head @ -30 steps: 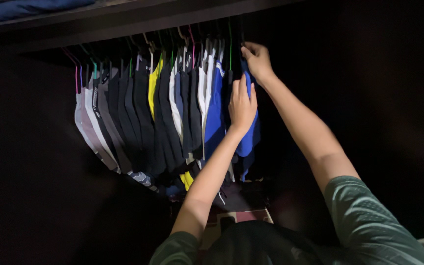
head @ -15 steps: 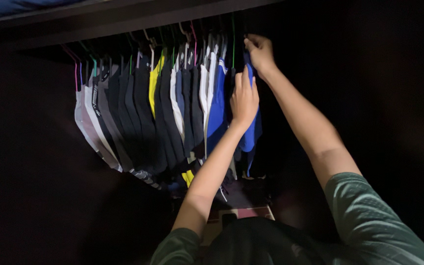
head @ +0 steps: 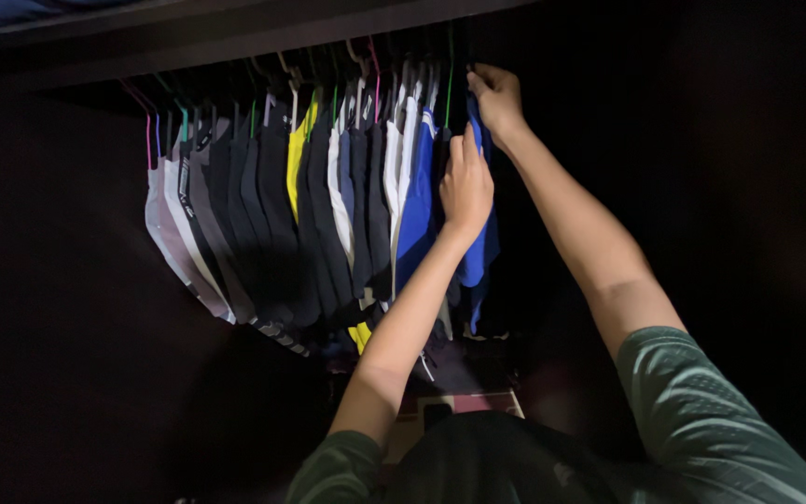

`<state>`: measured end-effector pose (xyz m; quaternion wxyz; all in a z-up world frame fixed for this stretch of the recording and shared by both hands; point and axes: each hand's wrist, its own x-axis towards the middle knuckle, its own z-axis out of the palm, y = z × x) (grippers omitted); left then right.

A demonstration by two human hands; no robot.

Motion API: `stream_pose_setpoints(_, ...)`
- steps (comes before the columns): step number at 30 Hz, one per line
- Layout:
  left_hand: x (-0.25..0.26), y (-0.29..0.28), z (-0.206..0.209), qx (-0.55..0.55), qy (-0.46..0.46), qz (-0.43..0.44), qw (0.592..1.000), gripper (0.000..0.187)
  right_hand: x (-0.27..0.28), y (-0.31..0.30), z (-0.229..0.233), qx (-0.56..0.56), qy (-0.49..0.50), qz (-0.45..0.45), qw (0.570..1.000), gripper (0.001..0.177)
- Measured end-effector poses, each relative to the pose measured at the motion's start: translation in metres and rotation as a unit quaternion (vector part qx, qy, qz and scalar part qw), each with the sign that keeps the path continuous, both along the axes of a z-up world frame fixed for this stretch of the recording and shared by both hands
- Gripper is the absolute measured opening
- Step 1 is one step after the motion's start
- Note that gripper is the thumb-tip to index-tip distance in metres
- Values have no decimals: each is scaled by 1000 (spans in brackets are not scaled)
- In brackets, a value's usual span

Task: The person takes several t-shirts from a pile on the bed, places each on a hanger, and hangs them in a closet. The garments handled include a blue t-shirt, a black t-shirt, and a grey t-shirt.

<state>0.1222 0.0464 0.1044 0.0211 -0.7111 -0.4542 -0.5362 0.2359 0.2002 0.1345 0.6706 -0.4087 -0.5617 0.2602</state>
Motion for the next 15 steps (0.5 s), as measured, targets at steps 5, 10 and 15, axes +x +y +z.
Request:
stream_pose_setpoints(5, 1, 5, 0, -19, 5, 4, 1000, 47, -2, 4, 1, -17, -7, -17, 1000, 30)
stream_pose_setpoints(10, 1, 9, -6, -35, 13, 15, 999, 49, -1, 3, -7, -3, -20, -15, 1000, 31)
stream_pose_setpoints(15, -2, 4, -12, 2, 10, 27, 1000, 49, -2, 5, -17, -7, -34, -30, 999, 34)
